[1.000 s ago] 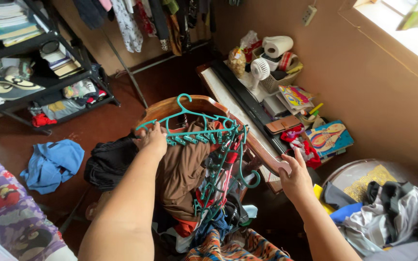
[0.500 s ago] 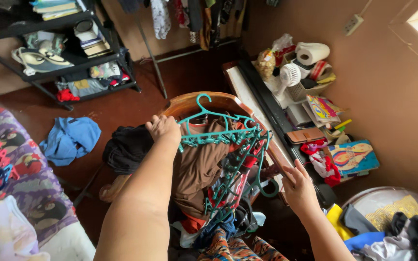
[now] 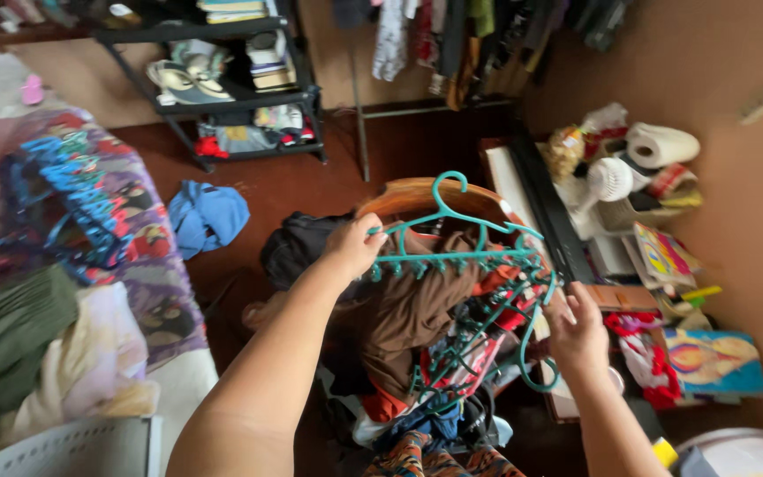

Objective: The person removes various small garments from a pile on a chair and places them onto multi-clip hangers. They then gather the loaded hangers and walk to another room to place them on a chair.

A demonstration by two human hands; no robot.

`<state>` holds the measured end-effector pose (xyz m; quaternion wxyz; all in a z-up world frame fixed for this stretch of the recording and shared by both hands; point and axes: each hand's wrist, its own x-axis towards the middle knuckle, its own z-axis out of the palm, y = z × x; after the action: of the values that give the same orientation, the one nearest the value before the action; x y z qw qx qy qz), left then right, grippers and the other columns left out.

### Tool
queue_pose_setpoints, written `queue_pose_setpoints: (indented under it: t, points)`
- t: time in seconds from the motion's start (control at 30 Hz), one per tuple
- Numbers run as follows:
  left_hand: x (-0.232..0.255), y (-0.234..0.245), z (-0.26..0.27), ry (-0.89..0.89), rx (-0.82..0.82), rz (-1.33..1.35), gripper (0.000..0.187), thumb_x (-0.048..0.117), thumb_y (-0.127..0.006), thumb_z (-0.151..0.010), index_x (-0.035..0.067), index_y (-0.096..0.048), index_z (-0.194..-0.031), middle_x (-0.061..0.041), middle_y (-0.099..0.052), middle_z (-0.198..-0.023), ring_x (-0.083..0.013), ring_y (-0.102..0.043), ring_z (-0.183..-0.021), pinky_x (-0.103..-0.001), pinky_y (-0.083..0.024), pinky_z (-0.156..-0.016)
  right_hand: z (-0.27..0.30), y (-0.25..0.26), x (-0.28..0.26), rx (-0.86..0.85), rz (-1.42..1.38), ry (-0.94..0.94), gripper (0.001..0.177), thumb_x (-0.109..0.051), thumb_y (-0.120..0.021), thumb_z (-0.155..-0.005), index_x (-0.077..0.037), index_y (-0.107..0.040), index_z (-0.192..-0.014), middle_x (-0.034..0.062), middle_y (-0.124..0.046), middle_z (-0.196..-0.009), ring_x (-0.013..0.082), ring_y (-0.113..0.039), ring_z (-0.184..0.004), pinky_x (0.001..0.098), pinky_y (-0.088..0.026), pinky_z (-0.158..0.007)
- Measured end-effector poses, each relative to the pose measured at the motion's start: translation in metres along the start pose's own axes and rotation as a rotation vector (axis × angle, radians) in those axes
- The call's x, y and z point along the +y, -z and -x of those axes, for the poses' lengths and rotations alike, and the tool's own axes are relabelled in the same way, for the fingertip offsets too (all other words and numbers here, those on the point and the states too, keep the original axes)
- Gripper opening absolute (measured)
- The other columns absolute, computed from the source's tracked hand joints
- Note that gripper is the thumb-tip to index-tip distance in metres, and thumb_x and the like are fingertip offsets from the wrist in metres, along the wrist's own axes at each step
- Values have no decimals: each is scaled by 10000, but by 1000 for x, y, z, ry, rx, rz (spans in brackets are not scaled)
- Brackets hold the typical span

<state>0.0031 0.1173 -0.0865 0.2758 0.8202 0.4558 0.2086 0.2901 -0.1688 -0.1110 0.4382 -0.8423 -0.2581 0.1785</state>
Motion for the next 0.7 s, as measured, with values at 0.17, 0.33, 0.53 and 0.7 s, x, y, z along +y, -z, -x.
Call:
queue_pose_setpoints:
  t: [0.17,0.33,0.53,0.7]
  points:
    - [-7,54,27,-83,1,247,189,288,-747,-855,113,-683,-893,-61,-716,-767,-201,-697,-706,-348,-540,-662,-28,-7,-58,-427,-769,145,647,-140,-699,-898,-79,-442,-1488,161,-526,-1483,301,-547,-1292,475,-498,-1002]
    - [-28,85,59,-7,161,266,172,244,-760,-865,96,-679,-898,-92,-684,-811,-210,-637,-727,-346,-520,-700,-17,-21,-118,-842,-955,59,383,-98,-622,-981,57,-599,-1331,208,-735,-1152,377,-691,-1060,530,-526,-911]
    - [-45,89,101,-52,881,20,460,177,-731,-907,36,-564,-1311,-222,-577,-1310,-373,-510,-1267,-473,-400,-1086,7,-50,-207,-914,-662,576,263,-50,-572,-1038,34,-669,-1268,126,-745,-940,276,-734,-1091,385,-566,-1004]
    - [-41,75,150,281,1041,189,700,167,-660,-997,-53,-306,-1560,-281,-337,-1566,-424,-347,-1456,-487,-291,-1204,51,-99,-275,-885,-503,811,262,2,-587,-1026,27,-695,-1264,115,-751,-992,230,-702,-977,341,-564,-932]
